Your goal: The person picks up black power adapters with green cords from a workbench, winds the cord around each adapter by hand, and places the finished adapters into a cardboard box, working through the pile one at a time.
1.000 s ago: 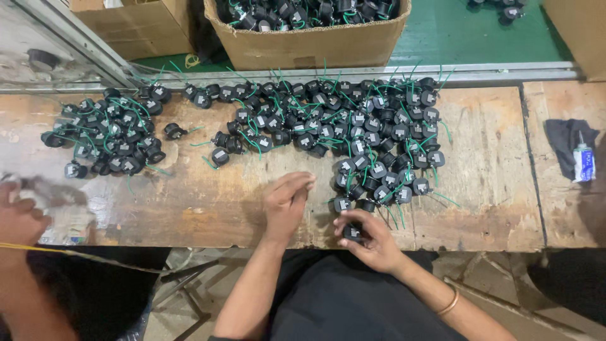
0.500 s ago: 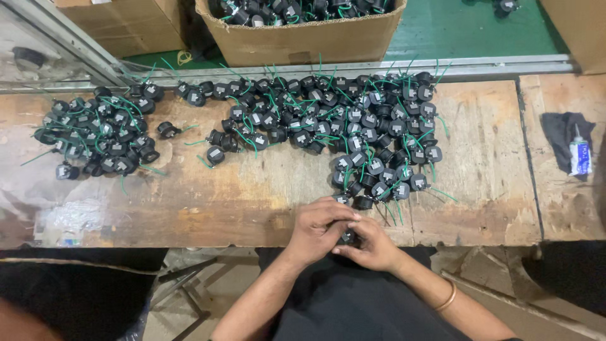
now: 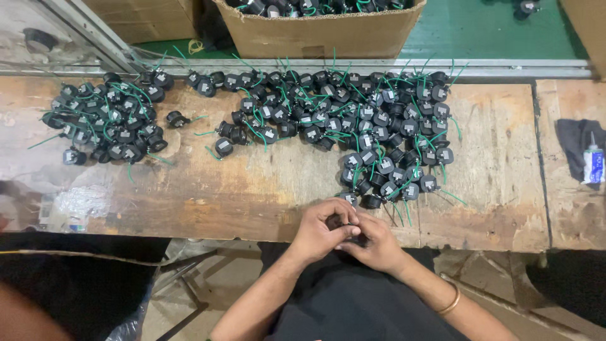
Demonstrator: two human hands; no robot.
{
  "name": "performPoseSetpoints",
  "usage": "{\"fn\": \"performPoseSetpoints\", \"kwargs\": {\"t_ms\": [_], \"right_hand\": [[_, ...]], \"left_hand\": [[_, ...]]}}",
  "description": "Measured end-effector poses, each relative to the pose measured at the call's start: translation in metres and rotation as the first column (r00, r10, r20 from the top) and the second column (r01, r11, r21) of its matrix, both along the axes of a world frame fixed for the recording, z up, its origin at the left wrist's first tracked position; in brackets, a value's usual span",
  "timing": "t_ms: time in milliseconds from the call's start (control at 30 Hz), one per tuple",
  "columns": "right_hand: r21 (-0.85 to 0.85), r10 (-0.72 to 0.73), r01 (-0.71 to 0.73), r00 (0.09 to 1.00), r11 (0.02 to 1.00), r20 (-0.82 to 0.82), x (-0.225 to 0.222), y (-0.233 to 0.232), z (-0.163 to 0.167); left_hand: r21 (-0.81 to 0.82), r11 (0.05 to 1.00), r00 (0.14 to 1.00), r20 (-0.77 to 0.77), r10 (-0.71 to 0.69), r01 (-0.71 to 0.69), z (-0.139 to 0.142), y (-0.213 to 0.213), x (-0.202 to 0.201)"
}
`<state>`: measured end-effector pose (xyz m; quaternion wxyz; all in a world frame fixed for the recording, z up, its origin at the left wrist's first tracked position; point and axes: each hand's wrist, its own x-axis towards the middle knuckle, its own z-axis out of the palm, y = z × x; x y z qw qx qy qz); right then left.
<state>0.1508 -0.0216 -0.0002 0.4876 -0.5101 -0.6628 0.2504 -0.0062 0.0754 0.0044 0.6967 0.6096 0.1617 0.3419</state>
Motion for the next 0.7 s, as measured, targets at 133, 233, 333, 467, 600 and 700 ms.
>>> {"fn": "performPoseSetpoints", "kwargs": {"t_ms": [133,233,333,467,600,700], "right_hand": [[-0.102,-0.017,0.023,0.998,0.995,0.058,0.002,0.001,0.003],[-0.138,-0.036,0.040,0.999,0.990,0.032,0.004,0.001,0.005],[-0.081,0.001,-0.005,0.999,0.997,-0.049,0.004,0.001,0.007],[-0.086,0.050,-0.055,0.997,0.995,-0.064,0.004,0.001,0.010],[-0.074,0.126,-0.127,0.992,0.989,-0.022,0.002,0.001,0.012],[-0.132,0.110,-0.114,0.993,0.985,-0.034,0.002,0.001,0.012]], "left_hand": [[-0.152,0.988,1.000,0.008,-0.013,0.014,-0.004,0.000,-0.003],[0.117,0.993,0.999,-0.047,0.007,-0.001,0.006,0.012,-0.016],[0.335,0.934,0.986,-0.065,0.154,-0.124,0.016,0.031,-0.041],[0.232,0.760,0.759,-0.111,0.641,-0.608,0.018,0.077,-0.097],[0.546,0.282,0.356,0.031,0.934,-0.789,0.022,0.173,-0.173],[0.894,0.070,0.112,-0.022,0.993,-0.443,0.031,0.252,-0.221]]}}
